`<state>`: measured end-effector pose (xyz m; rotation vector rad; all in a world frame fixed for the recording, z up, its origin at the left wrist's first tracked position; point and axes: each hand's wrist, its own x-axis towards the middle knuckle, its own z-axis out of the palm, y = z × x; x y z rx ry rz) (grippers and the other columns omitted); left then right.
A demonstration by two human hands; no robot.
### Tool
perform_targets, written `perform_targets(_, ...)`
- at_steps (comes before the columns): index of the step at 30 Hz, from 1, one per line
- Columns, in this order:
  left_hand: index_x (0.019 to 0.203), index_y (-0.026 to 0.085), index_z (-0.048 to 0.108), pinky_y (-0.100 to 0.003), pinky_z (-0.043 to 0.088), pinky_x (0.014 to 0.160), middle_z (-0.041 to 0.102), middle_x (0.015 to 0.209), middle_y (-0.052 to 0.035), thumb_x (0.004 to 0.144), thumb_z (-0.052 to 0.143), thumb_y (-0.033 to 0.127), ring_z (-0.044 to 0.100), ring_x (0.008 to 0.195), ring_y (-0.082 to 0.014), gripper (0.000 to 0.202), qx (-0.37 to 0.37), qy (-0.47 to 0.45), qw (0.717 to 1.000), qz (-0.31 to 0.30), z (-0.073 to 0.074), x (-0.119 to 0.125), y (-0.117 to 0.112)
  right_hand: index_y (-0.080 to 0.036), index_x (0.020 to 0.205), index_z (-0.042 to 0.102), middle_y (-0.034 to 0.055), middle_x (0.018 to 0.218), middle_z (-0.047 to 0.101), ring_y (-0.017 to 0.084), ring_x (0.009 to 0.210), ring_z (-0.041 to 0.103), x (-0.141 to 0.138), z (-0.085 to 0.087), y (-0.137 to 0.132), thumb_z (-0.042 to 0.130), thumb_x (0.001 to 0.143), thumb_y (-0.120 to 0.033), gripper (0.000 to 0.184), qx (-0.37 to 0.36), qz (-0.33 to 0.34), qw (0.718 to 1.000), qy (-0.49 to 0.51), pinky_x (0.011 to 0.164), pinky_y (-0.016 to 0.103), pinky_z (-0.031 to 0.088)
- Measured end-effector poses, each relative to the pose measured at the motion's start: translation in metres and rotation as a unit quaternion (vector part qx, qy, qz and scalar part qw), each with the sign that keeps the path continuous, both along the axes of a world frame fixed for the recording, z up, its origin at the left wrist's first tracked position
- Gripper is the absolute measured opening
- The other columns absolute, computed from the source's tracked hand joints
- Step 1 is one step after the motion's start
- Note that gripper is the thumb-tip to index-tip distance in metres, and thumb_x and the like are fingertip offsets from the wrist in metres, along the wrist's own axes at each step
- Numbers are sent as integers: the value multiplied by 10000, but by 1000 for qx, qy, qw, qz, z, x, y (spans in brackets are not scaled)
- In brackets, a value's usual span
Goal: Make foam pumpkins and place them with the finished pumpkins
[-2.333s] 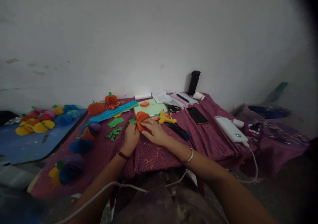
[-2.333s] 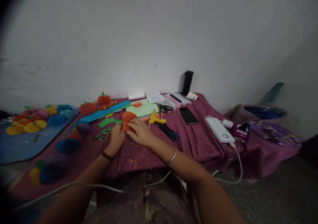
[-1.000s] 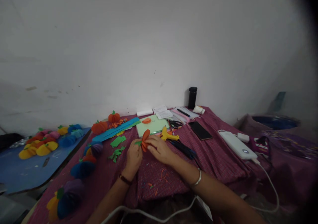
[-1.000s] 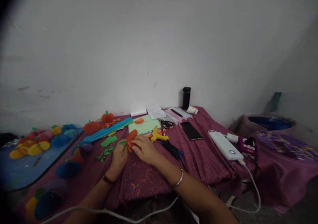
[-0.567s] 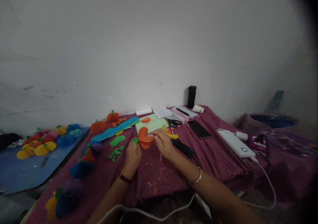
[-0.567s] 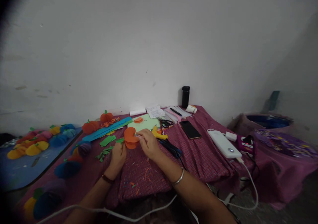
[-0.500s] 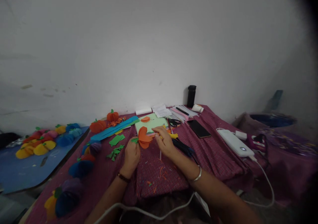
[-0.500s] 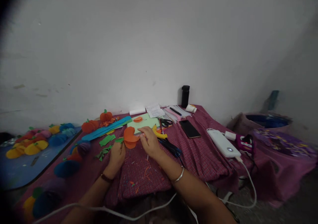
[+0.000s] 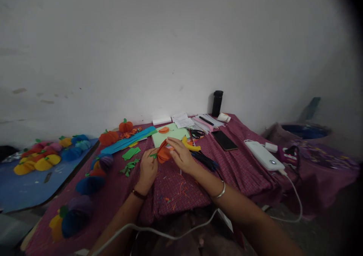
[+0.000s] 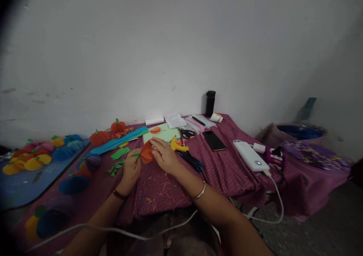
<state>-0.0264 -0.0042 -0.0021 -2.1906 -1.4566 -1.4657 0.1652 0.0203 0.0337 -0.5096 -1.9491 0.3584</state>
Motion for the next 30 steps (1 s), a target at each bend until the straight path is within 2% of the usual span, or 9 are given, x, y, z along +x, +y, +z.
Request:
perform_targets(4, 974, 163, 652, -387, 472, 885, 672, 1000, -103, 897, 387, 156, 589, 973, -220, 276, -10, -58, 998, 25, 3, 3, -1, -196, 1272, 562, 131, 1360, 496, 213, 1249, 467, 0, 1, -1, 418, 956, -275, 356, 4, -11, 1000, 9, 1055, 423, 380)
perform_targets(8, 907, 168, 625, -340, 491, 790, 668, 911, -81, 904, 390, 162, 603, 871, -197, 236, -15, -88, 995, 40, 6, 5, -3, -195, 1010, 662, 106, 1143, 618, 205, 1093, 552, -1, 0, -2, 419, 957, -274, 261, 8, 12, 1000, -5, 968, 407, 430)
perform_targets(10, 911, 166, 619, -329, 491, 772, 665, 905, -77, 896, 391, 145, 600, 855, -192, 229, -12, -73, 997, 36, 7, 6, -4, -190, 1002, 644, 96, 1075, 643, 199, 1049, 569, -2, -1, -2, 413, 961, -277, 250, -1, 37, 999, -16, 943, 396, 441)
perform_targets(14, 965, 151, 625, -349, 484, 816, 669, 952, -95, 899, 378, 129, 590, 907, -207, 256, 4, 9, 1000, 15, 9, 7, -8, -181, 1109, 598, 98, 1093, 640, 198, 1049, 565, -5, -4, 0, 417, 964, -308, 264, -16, 70, 997, -33, 940, 386, 440)
perform_targets(18, 1114, 155, 611, -390, 468, 862, 666, 1037, -105, 891, 369, 108, 570, 966, -233, 332, 19, 91, 995, 24, 8, 6, -12, -177, 1000, 627, 87, 1006, 631, 195, 1000, 560, -8, -6, 0, 406, 969, -332, 271, -12, 98, 993, -57, 903, 367, 449)
perform_targets(22, 1115, 160, 613, -402, 466, 869, 665, 1031, -103, 875, 366, 86, 567, 969, -238, 352, 16, 102, 994, 31, 7, 4, -11, -172, 985, 624, 87, 1019, 617, 193, 1011, 551, -9, -7, 0, 412, 966, -320, 260, -12, 107, 992, -61, 904, 358, 448)
perform_targets(24, 1099, 155, 610, -401, 466, 875, 662, 1028, -106, 880, 364, 91, 569, 977, -236, 335, 15, 80, 996, 31, 8, 4, -9, -174, 962, 628, 82, 996, 625, 187, 982, 561, -9, -6, -1, 408, 966, -295, 251, -13, 96, 994, -47, 886, 346, 451)
perform_targets(27, 1070, 155, 611, -401, 467, 885, 660, 1024, -109, 893, 372, 115, 571, 983, -233, 301, 22, 50, 998, 27, 9, 4, -7, -176, 933, 631, 67, 907, 630, 177, 888, 575, -7, -5, 0, 393, 963, -253, 252, -18, 36, 999, 26, 824, 330, 458)
perform_targets(30, 1034, 161, 622, -411, 465, 892, 663, 1016, -107, 896, 385, 132, 577, 973, -235, 276, 20, 46, 998, 28, 10, 3, -7, -182, 1082, 613, 68, 925, 630, 183, 883, 578, -3, -5, 2, 415, 948, -249, 248, -32, -16, 996, 81, 817, 335, 461)
